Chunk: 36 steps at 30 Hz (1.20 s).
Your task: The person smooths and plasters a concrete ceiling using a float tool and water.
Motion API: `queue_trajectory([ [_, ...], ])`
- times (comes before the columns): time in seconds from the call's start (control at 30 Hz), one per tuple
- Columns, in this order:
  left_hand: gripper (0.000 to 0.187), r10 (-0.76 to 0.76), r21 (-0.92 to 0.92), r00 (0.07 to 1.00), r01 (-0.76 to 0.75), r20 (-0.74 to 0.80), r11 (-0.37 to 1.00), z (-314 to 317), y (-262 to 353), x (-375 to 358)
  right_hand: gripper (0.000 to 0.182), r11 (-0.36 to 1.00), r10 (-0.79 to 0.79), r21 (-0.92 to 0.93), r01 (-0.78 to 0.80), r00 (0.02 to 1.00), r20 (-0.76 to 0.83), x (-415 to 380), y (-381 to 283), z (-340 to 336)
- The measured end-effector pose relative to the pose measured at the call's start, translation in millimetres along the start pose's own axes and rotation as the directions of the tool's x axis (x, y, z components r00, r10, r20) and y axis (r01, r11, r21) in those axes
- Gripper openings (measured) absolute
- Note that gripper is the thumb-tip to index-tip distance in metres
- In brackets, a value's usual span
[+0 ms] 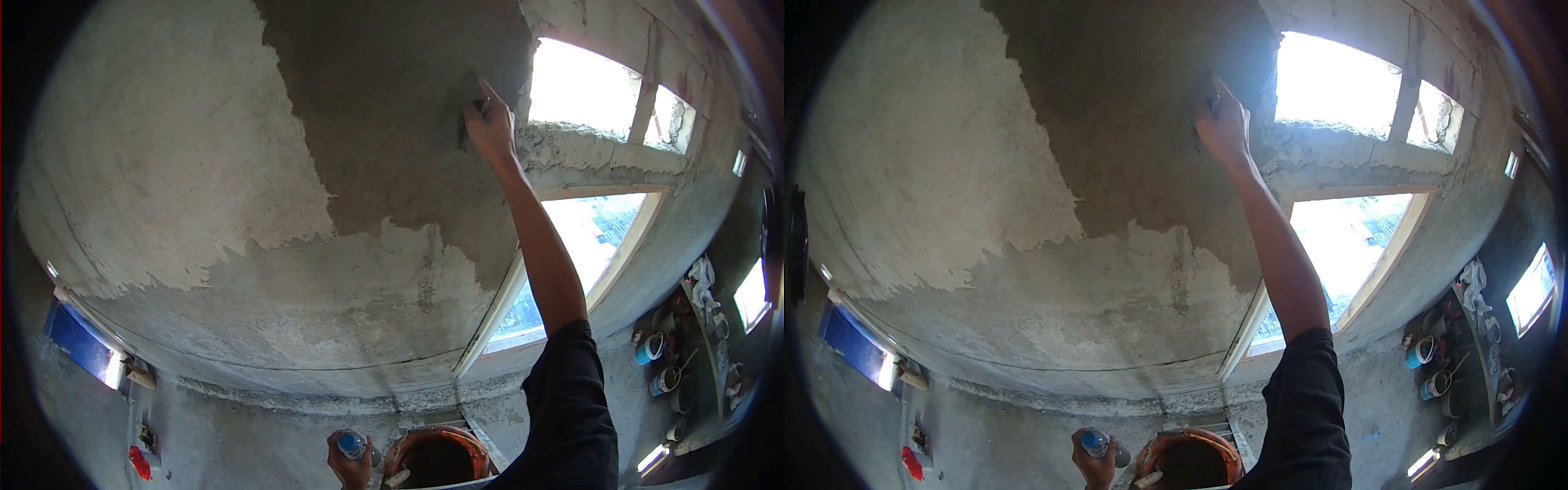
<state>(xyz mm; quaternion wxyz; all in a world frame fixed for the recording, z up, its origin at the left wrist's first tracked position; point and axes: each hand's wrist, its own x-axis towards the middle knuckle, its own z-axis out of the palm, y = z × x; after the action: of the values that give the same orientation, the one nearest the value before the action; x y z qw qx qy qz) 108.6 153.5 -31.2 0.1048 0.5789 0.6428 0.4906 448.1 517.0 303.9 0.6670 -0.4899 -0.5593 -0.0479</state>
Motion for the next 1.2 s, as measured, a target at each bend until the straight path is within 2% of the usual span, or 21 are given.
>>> queue_trajectory([
  [0.13,0.05,-0.035,0.043,0.999,0.035,0.017,0.998,-2,23,6,0.066,0.992,0.016,-0.122,0.0,0.991,0.132,2,-12,-6],
  [0.2,0.05,-0.025,0.034,1.0,0.025,0.017,0.999,-2,22,5,0.072,0.968,-0.052,-0.236,0.09,0.985,0.162,9,-7,-1],
  [0.33,0.05,-0.015,0.055,1.0,0.015,0.002,0.998,-2,22,5,0.063,0.98,0.006,-0.199,0.032,0.983,0.186,2,-5,3],
  [0.37,0.049,-0.002,0.066,1.0,0.002,0.001,0.998,-4,24,6,0.055,0.988,0.073,0.118,-0.099,0.976,0.207,-3,-4,-4],
  [0.4,0.049,0.008,0.075,1.0,-0.007,-0.003,0.997,-4,25,6,0.048,0.88,0.125,0.418,-0.225,0.96,0.252,-8,-5,-9],
  [0.5,0.049,-0.035,0.018,0.999,0.035,-0.008,0.999,-1,-2,-3,0.036,0.816,-0.007,0.54,-0.205,0.931,0.365,-37,-15,-31],
  [0.53,0.049,-0.044,0.023,0.999,0.044,-0.001,0.999,-3,-3,-6,0.036,0.817,0.003,0.535,-0.217,0.928,0.373,-49,-19,-40],
  [0.67,0.048,-0.004,0.063,1.0,0.004,-0.002,0.998,-8,-3,-1,0.03,0.96,0.145,0.141,-0.244,0.856,0.496,-106,-21,-100],
  [0.7,0.046,0.032,0.073,0.999,-0.03,-0.026,0.997,-10,-1,-3,0.03,0.921,0.345,-0.006,-0.389,0.809,0.477,-133,-21,-120],
  [0.73,0.046,-0.01,0.083,1.0,0.012,-0.022,0.996,-14,5,-3,0.03,0.838,0.509,-0.105,-0.536,0.697,0.504,-164,0,-140],
  [0.8,0.045,-0.059,0.037,0.998,0.059,-0.015,0.998,-16,10,-3,0.031,0.788,0.59,-0.244,-0.566,0.577,0.565,-283,130,-188],
  [0.83,0.045,-0.081,0.026,0.996,0.082,-0.045,0.996,-18,11,-8,0.031,0.73,0.681,-0.545,-0.412,0.502,0.533,-377,207,-231],
  [0.87,0.046,-0.105,0.027,0.994,0.106,-0.033,0.994,-23,10,-8,0.032,0.453,0.823,-0.888,0.075,0.347,0.449,-485,263,-292],
  [0.9,0.048,-0.116,0.012,0.993,0.116,-0.027,0.993,-18,8,-5,0.033,0.257,0.931,-0.931,0.261,0.19,0.31,-570,277,-368],
  [0.93,0.049,-0.074,0.049,0.997,0.073,0.019,0.996,-15,-21,-23,0.034,0.133,0.983,-0.949,0.284,0.085,0.164,-632,262,-435],
  [0.97,0.049,0.07,0.071,0.995,-0.065,-0.075,0.995,-17,-18,-16,0.036,0.05,0.998,-0.977,0.206,0.032,0.058,-667,240,-453],
  [1.03,0.047,-0.012,0.081,0.993,0.022,-0.118,0.996,-21,3,-12,0.039,-0.06,0.998,-0.99,0.125,-0.014,-0.062,-692,202,-494],
  [1.1,0.046,-0.057,0.044,0.997,0.059,-0.054,0.997,-27,19,-12,0.042,0.031,0.999,-0.997,0.076,-0.02,0.03,-713,206,-501],
  [1.13,0.046,-0.067,0.016,0.997,0.067,-0.038,0.998,-23,23,-7,0.044,0.097,0.995,-0.994,-0.058,-0.004,0.097,-716,225,-497],
  [1.17,0.046,-0.061,0.006,0.998,0.061,-0.022,0.998,-18,21,-8,0.032,-0.137,0.99,-0.631,-0.763,-0.094,-0.103,-711,232,-469],
  [1.2,0.046,-0.098,-0.024,0.995,0.098,-0.012,0.995,-16,16,-8,0.019,-0.203,0.966,-0.119,-0.972,-0.178,-0.19,-659,208,-421],
])
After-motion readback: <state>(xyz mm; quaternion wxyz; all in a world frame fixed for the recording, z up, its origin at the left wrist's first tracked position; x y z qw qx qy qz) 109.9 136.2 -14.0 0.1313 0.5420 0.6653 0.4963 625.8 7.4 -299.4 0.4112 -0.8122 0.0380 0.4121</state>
